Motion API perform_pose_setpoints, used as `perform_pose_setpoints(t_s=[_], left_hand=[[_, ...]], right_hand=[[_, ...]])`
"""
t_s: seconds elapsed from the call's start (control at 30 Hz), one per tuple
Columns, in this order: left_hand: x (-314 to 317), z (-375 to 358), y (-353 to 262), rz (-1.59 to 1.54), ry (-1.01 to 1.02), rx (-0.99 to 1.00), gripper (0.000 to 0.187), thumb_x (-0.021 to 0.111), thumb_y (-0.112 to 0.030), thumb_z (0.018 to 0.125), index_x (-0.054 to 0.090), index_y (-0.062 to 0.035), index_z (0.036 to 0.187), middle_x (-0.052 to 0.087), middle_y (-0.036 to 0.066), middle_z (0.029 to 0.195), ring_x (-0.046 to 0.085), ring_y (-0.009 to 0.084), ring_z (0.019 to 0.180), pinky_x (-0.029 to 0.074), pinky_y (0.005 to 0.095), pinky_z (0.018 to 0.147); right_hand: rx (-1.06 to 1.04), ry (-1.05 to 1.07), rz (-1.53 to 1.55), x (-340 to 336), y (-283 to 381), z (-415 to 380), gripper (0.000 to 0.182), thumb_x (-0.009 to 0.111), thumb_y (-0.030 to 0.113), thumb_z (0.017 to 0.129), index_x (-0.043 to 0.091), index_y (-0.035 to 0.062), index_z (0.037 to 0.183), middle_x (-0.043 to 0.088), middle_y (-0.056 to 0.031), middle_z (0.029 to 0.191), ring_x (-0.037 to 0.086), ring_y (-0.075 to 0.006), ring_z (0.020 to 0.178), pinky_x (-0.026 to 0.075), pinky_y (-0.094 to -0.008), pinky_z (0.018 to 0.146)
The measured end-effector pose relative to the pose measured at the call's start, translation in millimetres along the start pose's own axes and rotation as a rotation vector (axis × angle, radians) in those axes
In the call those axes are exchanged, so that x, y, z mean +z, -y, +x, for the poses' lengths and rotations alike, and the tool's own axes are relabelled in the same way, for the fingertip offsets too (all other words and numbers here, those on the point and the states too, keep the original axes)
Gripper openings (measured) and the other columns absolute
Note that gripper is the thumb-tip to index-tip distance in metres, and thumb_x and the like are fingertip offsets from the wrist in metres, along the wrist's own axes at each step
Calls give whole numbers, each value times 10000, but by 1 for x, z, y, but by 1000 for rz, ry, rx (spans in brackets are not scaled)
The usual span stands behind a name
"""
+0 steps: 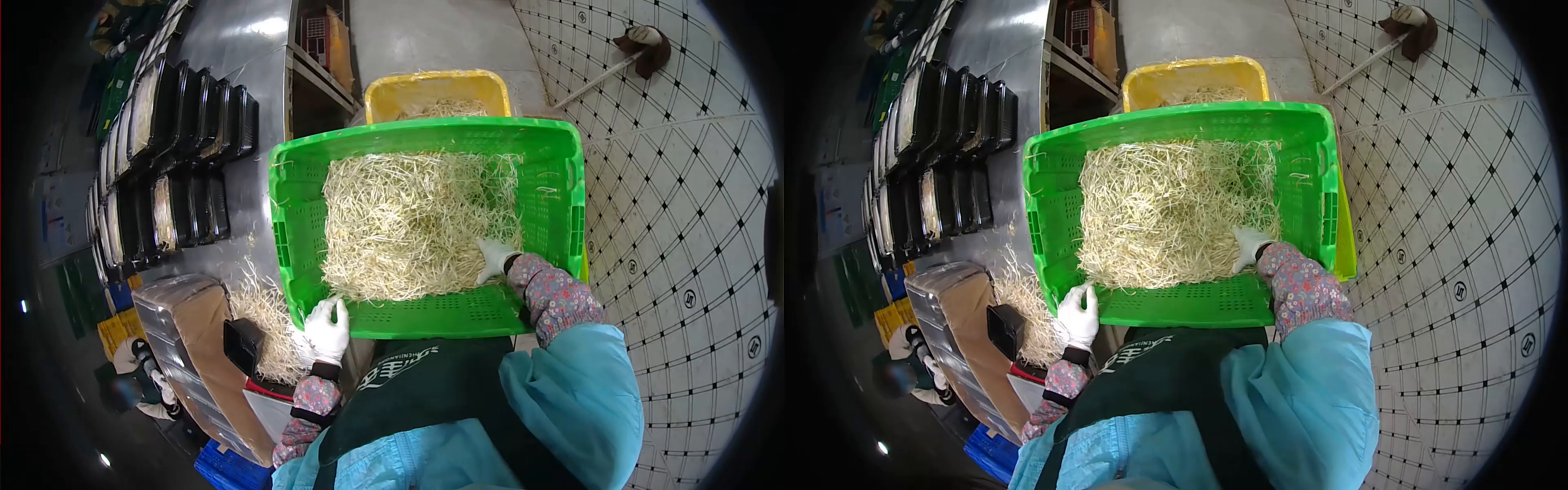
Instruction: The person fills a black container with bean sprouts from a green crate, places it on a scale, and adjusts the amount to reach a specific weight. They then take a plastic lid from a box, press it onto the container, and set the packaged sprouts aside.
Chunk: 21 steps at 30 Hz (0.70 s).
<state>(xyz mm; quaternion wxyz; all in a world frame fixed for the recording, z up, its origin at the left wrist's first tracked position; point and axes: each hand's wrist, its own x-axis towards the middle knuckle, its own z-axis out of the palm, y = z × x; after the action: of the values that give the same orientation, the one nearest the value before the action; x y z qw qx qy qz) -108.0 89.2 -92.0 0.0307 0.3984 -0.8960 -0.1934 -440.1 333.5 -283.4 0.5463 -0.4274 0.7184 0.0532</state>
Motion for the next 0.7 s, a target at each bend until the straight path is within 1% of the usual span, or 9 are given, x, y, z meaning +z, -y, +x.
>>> perform_pose_setpoints(t_s=[0.07,0.1,0.17,0.3,0.37,0.5,0.57,0.6,0.7], left_hand=[[-3,1,-4,26,24,-9,114,626,-178,909,677,-78,891,669,99,844,643,306,782,494,424,712],[-2,2,-3,25,19,-11,114,626,-178,909,677,-78,891,669,99,844,643,306,782,494,424,712],[0,1,-1,9,0,-4,119,625,-181,909,677,-76,885,670,96,839,642,305,778,494,423,710],[4,0,4,46,3,11,106,636,-182,897,673,-88,866,667,85,828,639,293,759,482,422,678],[4,0,4,46,6,19,102,637,-182,894,669,-93,855,665,80,822,637,290,750,478,422,668],[5,1,5,44,2,26,107,637,-184,893,656,-108,820,656,67,800,629,289,724,466,423,647],[5,1,4,48,13,19,108,637,-186,894,663,-110,823,660,67,801,633,288,723,473,421,653],[4,2,4,51,24,15,108,636,-188,895,669,-112,825,663,67,801,636,287,723,481,420,659],[-3,5,-6,37,18,0,109,637,-193,896,683,-115,836,673,68,809,647,282,728,501,413,677]], right_hand=[[-20,18,152,2,-2,2,1242,925,450,557,271,-11,1506,453,-254,1462,483,-352,1328,437,-423,1048],[-21,16,147,0,-3,5,1242,925,450,557,271,-11,1506,453,-254,1462,483,-352,1328,437,-423,1048],[132,215,291,-11,5,3,1298,938,431,550,217,-11,1534,380,-246,1522,432,-344,1375,414,-415,1081],[105,220,329,7,-12,28,1321,930,460,552,192,7,1549,358,-240,1537,426,-340,1382,400,-415,1098],[64,298,213,1,-13,30,1344,923,472,551,161,18,1560,358,-240,1537,423,-342,1384,383,-414,1116],[69,226,199,13,-12,25,1346,916,481,546,164,15,1560,369,-231,1534,428,-343,1380,386,-418,1111],[89,160,338,22,-13,25,1356,927,439,533,155,0,1557,384,-231,1526,442,-336,1368,392,-412,1104],[81,158,335,23,-15,27,1356,927,439,533,155,0,1557,384,-231,1526,442,-336,1368,392,-412,1104],[99,179,478,19,-14,31,1316,930,366,518,201,-13,1546,433,-240,1490,487,-331,1327,419,-386,1077]])
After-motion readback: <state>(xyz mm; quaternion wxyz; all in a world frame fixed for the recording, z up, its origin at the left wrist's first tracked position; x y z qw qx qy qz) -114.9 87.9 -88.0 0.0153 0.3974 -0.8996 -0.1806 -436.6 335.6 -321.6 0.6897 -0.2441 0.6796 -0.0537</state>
